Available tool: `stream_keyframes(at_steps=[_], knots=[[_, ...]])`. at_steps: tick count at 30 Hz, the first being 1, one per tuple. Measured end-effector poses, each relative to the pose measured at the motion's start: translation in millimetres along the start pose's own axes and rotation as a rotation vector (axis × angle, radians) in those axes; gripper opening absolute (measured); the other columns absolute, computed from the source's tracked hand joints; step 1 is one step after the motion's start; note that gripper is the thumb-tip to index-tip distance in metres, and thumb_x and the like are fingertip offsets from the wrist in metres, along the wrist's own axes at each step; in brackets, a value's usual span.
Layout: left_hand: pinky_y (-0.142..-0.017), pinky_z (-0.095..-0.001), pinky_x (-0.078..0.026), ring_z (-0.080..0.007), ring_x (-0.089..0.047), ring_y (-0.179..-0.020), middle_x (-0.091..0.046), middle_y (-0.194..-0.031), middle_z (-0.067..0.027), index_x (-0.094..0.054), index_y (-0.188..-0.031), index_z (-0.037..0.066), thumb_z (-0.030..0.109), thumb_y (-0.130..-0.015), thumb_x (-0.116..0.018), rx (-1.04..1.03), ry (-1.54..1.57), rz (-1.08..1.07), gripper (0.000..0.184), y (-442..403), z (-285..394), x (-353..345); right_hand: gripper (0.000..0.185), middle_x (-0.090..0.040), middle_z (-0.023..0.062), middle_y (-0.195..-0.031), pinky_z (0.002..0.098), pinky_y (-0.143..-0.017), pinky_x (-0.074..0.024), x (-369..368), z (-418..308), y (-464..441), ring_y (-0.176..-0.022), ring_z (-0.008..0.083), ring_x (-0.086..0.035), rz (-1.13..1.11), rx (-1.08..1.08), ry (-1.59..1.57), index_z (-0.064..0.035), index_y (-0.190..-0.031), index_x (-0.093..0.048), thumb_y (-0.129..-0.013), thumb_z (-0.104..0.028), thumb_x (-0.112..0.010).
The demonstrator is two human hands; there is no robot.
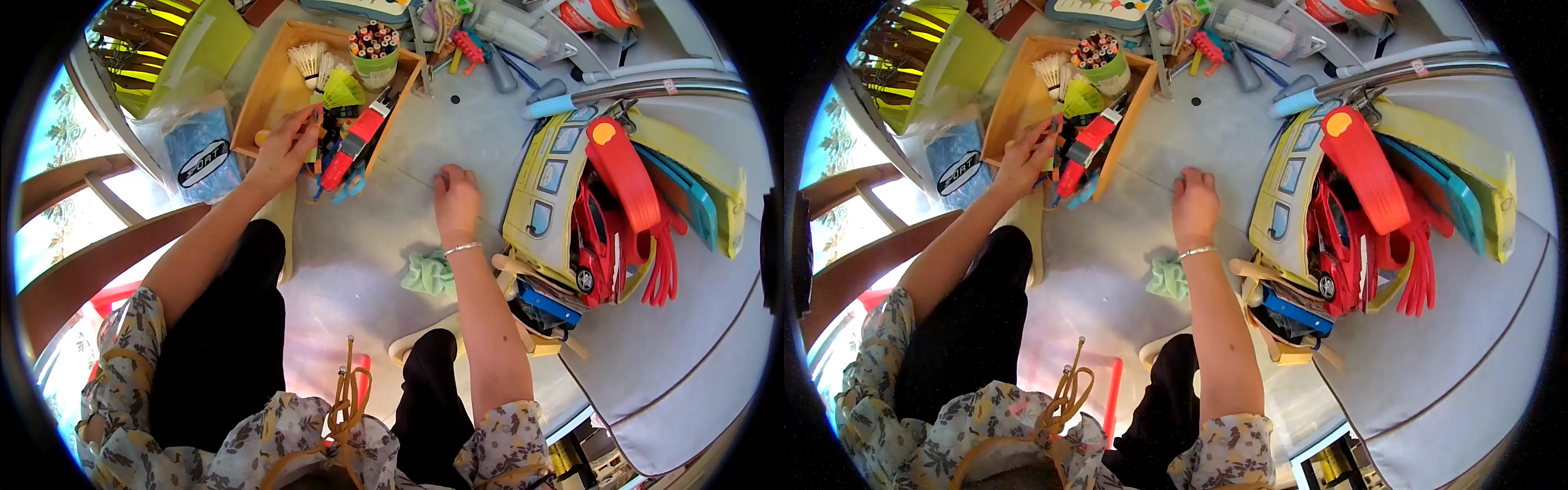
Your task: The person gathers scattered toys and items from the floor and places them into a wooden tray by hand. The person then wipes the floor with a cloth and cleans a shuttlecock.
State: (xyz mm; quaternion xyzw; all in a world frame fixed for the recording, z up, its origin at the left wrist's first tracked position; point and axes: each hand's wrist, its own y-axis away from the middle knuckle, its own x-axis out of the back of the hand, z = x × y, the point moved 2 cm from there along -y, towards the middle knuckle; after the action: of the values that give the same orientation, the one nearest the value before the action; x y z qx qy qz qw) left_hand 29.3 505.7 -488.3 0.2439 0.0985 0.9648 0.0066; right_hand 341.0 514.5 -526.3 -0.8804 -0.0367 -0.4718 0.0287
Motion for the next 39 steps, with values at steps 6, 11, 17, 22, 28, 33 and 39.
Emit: stream_keyframes(at_steps=[6, 11, 17, 22, 28, 33, 39], knots=[[-0.093, -0.0326, -0.046, -0.0238, -0.057, -0.108, -0.052, -0.123, -0.0166, -0.047, -0.135, 0.004, 0.024, -0.098, -0.051, 0.002, -0.006, 0.004, 0.043, 1, -2, 0, 0.011, -0.060, 0.0128, -0.080, 0.0430, -0.063, -0.0512, -10, -2, -6, -0.071, 0.0335, -0.062, -0.067, 0.061, 0.090, -0.0079, -0.091, -0.063, -0.080, -0.007, -0.064], [-0.093, -0.0327, -0.045, -0.0260, -0.058, -0.109, -0.053, -0.124, -0.0163, -0.047, -0.135, 0.004, 0.026, -0.097, -0.051, 0.006, -0.075, 0.026, 0.045, 4, -4, 0, 0.011, -0.063, 0.0115, -0.084, 0.0345, -0.066, -0.0521, 32, -96, -19, -0.071, 0.0266, -0.063, 0.126, -0.031, -0.560, -0.0050, -0.091, -0.065, -0.080, -0.003, -0.066], [-0.093, -0.0319, -0.045, -0.0249, -0.058, -0.109, -0.054, -0.123, -0.0160, -0.048, -0.134, 0.004, 0.025, -0.098, -0.050, 0.082, -0.063, 0.037, 0.042, -2, -4, 3, 0.015, -0.065, 0.0112, -0.090, 0.0290, -0.064, -0.0508, 55, -167, -20, -0.075, 0.0194, -0.063, 0.135, 0.267, -0.753, -0.0033, -0.099, -0.066, -0.084, -0.001, -0.065], [-0.093, -0.0312, -0.045, -0.0239, -0.058, -0.108, -0.053, -0.123, -0.0169, -0.048, -0.134, 0.003, 0.022, -0.098, -0.050, 0.019, 0.021, 0.033, 0.041, 3, 7, 4, 0.016, -0.057, 0.0080, -0.083, 0.0289, -0.064, -0.0488, 55, -85, 73, -0.068, 0.0202, -0.057, -0.149, 0.011, -0.367, -0.0063, -0.100, -0.064, -0.084, -0.006, -0.067], [-0.095, -0.0375, -0.044, -0.0342, -0.054, -0.115, -0.050, -0.131, -0.0189, -0.047, -0.135, 0.003, 0.022, -0.095, -0.054, -0.225, -0.507, 0.190, 0.045, 13, 16, -2, 0.032, -0.053, 0.0111, -0.091, 0.0388, -0.068, -0.0511, 60, -1, 145, -0.086, 0.0287, -0.057, -0.318, -0.015, 0.171, -0.0131, -0.106, -0.061, -0.076, -0.008, -0.071], [-0.088, -0.0409, -0.049, -0.0325, -0.058, -0.108, -0.054, -0.128, -0.0123, -0.054, -0.127, 0.005, 0.020, -0.087, -0.062, -0.237, -0.715, 0.087, 0.043, -1, 98, 11, 0.030, -0.053, 0.0144, -0.102, 0.0411, -0.074, -0.0496, 42, 18, 115, -0.094, 0.0324, -0.055, -0.213, -0.054, -0.035, -0.0088, -0.106, -0.060, -0.077, 0.000, -0.064], [-0.079, -0.0366, -0.051, -0.0247, -0.061, -0.092, -0.064, -0.110, -0.0079, -0.067, -0.100, 0.006, 0.019, -0.081, -0.065, -0.853, -0.733, -0.142, 0.022, -5, 149, -51, 0.032, -0.052, 0.0200, -0.111, 0.0433, -0.089, -0.0420, 40, -25, -8, -0.104, 0.0388, -0.051, 0.290, -0.213, -0.248, -0.0032, -0.111, -0.056, -0.079, 0.003, -0.060]])
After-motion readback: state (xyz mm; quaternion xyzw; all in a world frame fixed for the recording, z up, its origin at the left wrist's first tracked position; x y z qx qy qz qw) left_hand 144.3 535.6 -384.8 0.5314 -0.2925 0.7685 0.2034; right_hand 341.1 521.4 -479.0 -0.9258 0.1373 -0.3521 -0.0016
